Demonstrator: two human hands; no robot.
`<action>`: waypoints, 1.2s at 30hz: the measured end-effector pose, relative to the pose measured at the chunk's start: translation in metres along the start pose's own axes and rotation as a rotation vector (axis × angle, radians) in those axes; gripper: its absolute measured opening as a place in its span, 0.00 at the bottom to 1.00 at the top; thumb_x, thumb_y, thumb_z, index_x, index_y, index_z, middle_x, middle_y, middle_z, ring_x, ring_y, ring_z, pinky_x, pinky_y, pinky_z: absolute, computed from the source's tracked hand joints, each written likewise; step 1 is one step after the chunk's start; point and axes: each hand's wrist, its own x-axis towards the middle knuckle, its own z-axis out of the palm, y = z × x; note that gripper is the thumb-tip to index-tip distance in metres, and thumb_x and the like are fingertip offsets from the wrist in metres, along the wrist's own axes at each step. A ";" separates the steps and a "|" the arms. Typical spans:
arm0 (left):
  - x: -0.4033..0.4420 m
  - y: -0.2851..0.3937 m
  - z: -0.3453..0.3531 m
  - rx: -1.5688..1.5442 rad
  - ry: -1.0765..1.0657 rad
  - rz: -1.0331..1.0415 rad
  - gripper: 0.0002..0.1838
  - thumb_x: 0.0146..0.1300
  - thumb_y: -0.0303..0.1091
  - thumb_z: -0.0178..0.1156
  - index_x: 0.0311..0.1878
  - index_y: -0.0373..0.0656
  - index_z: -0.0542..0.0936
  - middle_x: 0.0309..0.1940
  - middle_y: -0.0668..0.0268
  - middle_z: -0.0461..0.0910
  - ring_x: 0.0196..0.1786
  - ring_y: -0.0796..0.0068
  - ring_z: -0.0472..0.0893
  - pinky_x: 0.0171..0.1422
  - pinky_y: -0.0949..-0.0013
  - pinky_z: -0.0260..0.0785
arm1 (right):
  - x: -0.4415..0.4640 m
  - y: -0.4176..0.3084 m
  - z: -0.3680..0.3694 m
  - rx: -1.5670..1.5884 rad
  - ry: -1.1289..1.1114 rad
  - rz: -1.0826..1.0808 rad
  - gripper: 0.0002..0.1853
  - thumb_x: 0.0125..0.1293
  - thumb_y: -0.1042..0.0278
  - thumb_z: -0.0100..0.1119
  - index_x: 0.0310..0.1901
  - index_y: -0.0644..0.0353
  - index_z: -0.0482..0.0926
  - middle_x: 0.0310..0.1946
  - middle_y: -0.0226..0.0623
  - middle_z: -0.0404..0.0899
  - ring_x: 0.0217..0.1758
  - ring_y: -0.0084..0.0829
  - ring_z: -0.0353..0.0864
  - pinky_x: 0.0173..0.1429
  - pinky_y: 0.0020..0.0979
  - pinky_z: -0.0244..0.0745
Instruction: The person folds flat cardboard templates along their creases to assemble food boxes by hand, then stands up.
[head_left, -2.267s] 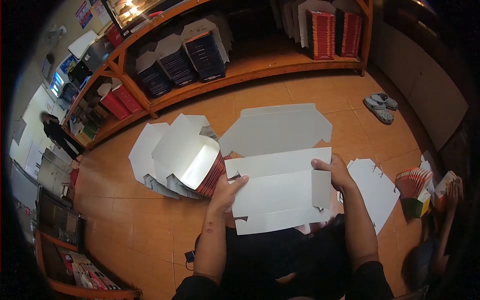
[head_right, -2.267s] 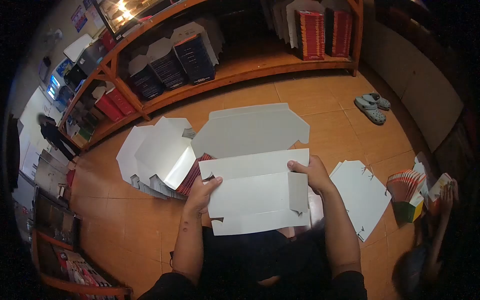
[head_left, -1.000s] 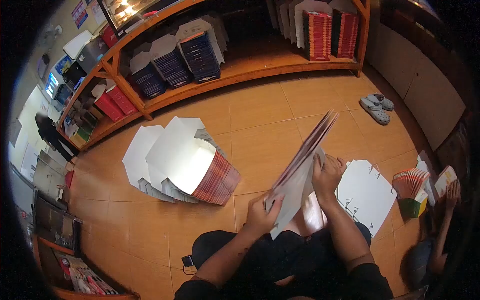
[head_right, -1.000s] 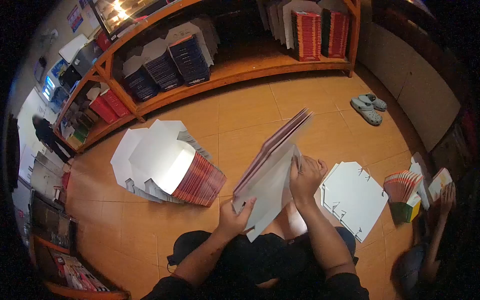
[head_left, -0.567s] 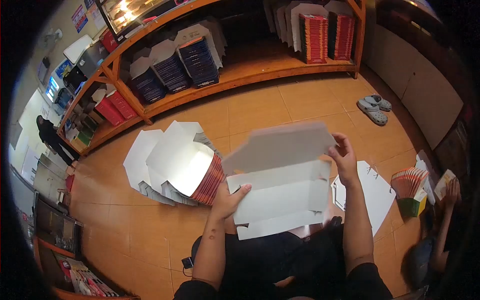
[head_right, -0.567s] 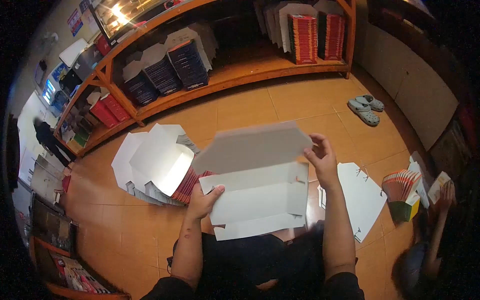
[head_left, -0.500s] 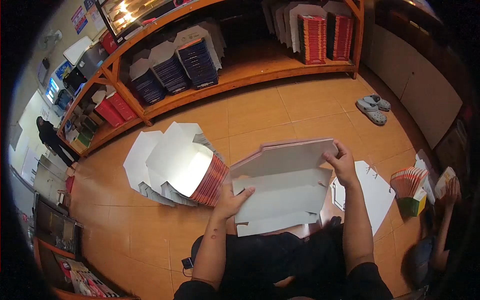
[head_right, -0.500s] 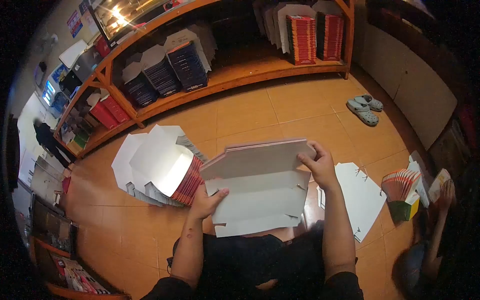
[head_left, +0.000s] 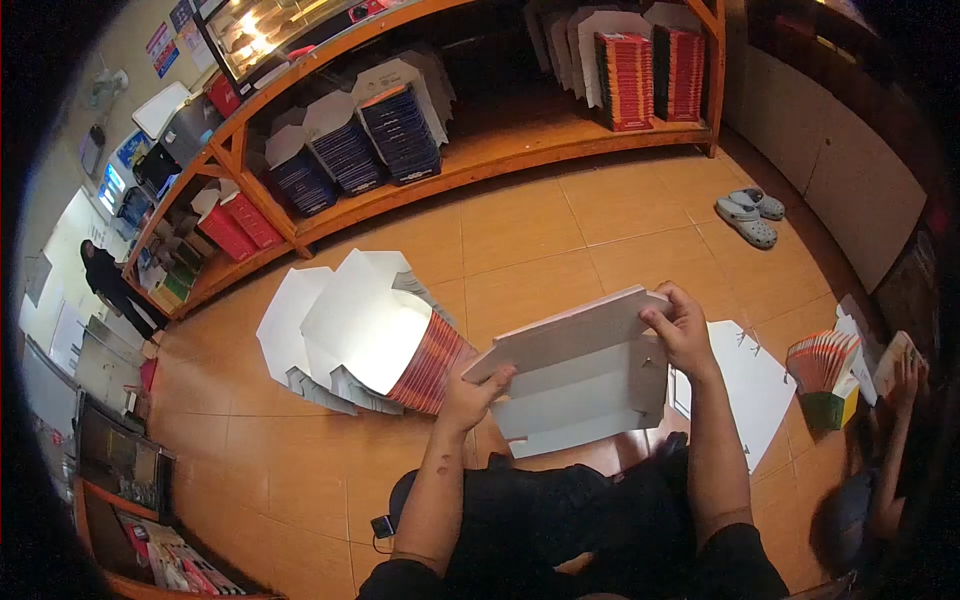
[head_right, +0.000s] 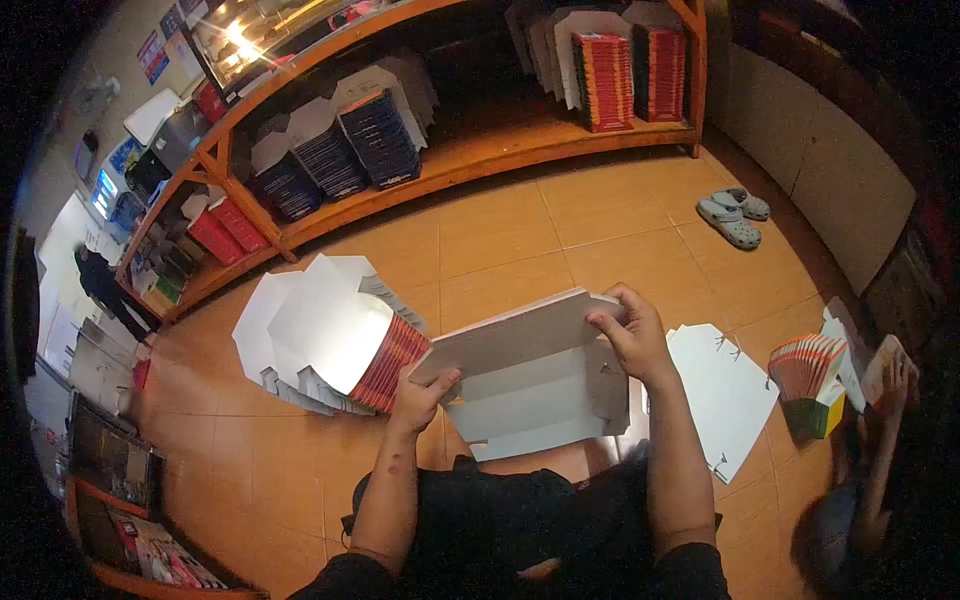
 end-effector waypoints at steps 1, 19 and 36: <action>0.001 -0.002 0.001 -0.001 0.002 0.000 0.17 0.60 0.38 0.69 0.46 0.36 0.82 0.36 0.64 0.82 0.38 0.76 0.80 0.43 0.71 0.71 | -0.001 0.001 0.002 -0.033 0.015 -0.019 0.09 0.64 0.68 0.65 0.38 0.61 0.75 0.30 0.27 0.78 0.35 0.18 0.75 0.42 0.23 0.71; 0.001 -0.001 -0.002 0.116 -0.069 0.047 0.16 0.61 0.39 0.68 0.43 0.33 0.83 0.29 0.65 0.82 0.33 0.79 0.79 0.38 0.74 0.70 | 0.000 -0.006 -0.014 -0.046 -0.039 0.211 0.14 0.58 0.65 0.70 0.40 0.65 0.80 0.39 0.29 0.79 0.35 0.21 0.77 0.37 0.24 0.70; -0.010 -0.012 0.023 0.120 -0.065 -0.053 0.13 0.62 0.34 0.64 0.46 0.35 0.83 0.34 0.61 0.84 0.37 0.74 0.83 0.43 0.70 0.75 | -0.003 0.017 0.031 -0.392 0.435 0.121 0.12 0.61 0.65 0.66 0.38 0.67 0.84 0.25 0.40 0.83 0.25 0.22 0.79 0.30 0.27 0.72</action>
